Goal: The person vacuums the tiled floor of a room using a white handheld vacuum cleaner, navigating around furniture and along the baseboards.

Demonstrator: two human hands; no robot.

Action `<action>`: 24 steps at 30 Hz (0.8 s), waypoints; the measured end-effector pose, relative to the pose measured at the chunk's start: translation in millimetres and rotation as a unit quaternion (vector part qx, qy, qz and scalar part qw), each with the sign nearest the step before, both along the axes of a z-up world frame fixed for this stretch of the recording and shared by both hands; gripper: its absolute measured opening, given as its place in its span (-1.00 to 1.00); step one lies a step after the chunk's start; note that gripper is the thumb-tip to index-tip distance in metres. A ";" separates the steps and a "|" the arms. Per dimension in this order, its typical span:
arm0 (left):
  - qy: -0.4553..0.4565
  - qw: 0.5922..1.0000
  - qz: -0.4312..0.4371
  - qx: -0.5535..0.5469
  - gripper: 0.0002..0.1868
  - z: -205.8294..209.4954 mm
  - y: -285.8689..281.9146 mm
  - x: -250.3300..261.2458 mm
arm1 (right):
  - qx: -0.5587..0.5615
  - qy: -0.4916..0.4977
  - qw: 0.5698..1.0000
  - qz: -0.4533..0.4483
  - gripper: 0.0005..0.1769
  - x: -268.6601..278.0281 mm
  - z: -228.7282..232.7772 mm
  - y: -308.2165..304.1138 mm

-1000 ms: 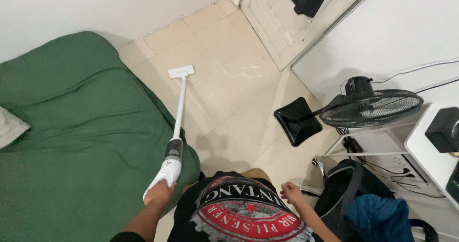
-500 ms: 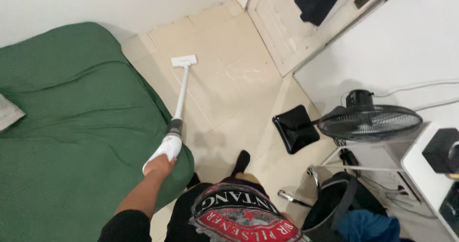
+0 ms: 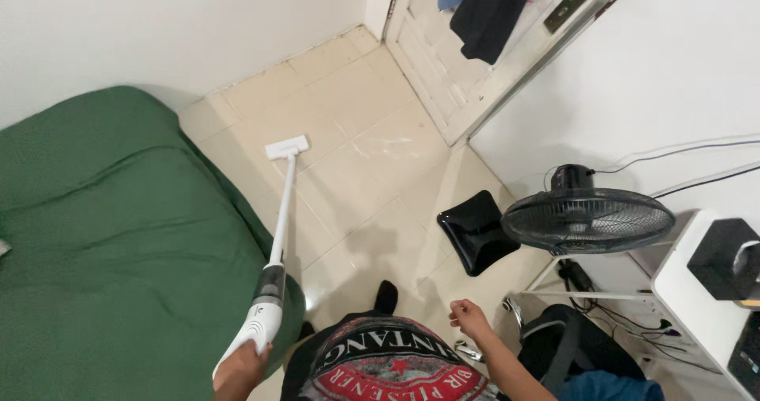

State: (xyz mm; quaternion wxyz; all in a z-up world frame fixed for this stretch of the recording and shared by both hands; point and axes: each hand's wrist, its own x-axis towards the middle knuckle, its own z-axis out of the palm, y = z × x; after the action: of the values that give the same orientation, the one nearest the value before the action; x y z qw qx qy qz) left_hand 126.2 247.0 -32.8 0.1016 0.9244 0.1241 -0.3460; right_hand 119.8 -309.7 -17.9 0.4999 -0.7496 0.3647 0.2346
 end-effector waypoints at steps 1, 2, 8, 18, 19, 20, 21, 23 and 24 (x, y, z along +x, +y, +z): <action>0.015 1.000 0.006 0.001 -0.41 1.5 -6.3 15.0 | -0.001 0.019 1.000 0.013 -0.58 1.6 -5.7 -2.9; 0.031 0.999 0.013 0.003 -0.39 2.6 -15.1 36.7 | 0.000 0.019 1.000 0.023 -0.57 1.9 -13.5 -10.3; 0.033 0.999 0.021 -0.001 -0.34 24.6 -60.1 135.0 | -0.043 0.063 0.997 0.008 -0.56 -22.8 -52.4 -49.5; 0.057 0.997 -0.044 0.033 -0.37 17.7 -24.5 114.8 | -0.006 0.110 0.994 -0.029 -0.53 -68.1 -49.6 -1.2; 0.055 0.996 -0.051 0.041 -0.38 14.9 -16.6 101.4 | -0.005 0.125 0.992 -0.026 -0.53 -71.1 -45.5 7.3; 0.057 0.996 -0.057 0.048 -0.39 13.8 -7.8 88.8 | -0.003 0.129 0.991 -0.025 -0.53 -75.2 -42.1 14.9; 0.058 0.995 -0.058 0.051 -0.40 13.8 0.0 76.0 | -0.001 0.134 0.991 -0.023 -0.54 -80.6 -39.3 21.0; 0.062 0.994 -0.065 0.060 -0.43 15.2 14.3 56.9 | -0.008 0.135 0.991 -0.012 -0.53 -86.9 -34.6 28.0; 0.062 0.994 -0.065 0.062 -0.44 16.1 20.7 50.5 | -0.017 0.131 0.991 -0.003 -0.52 -90.4 -31.6 29.1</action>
State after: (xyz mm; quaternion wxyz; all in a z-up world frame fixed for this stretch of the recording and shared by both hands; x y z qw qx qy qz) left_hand 176.7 267.7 -16.7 0.0131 0.9116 0.0910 -0.4006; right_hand 29.4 -280.6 -49.4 0.4358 -0.7194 0.4337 0.3233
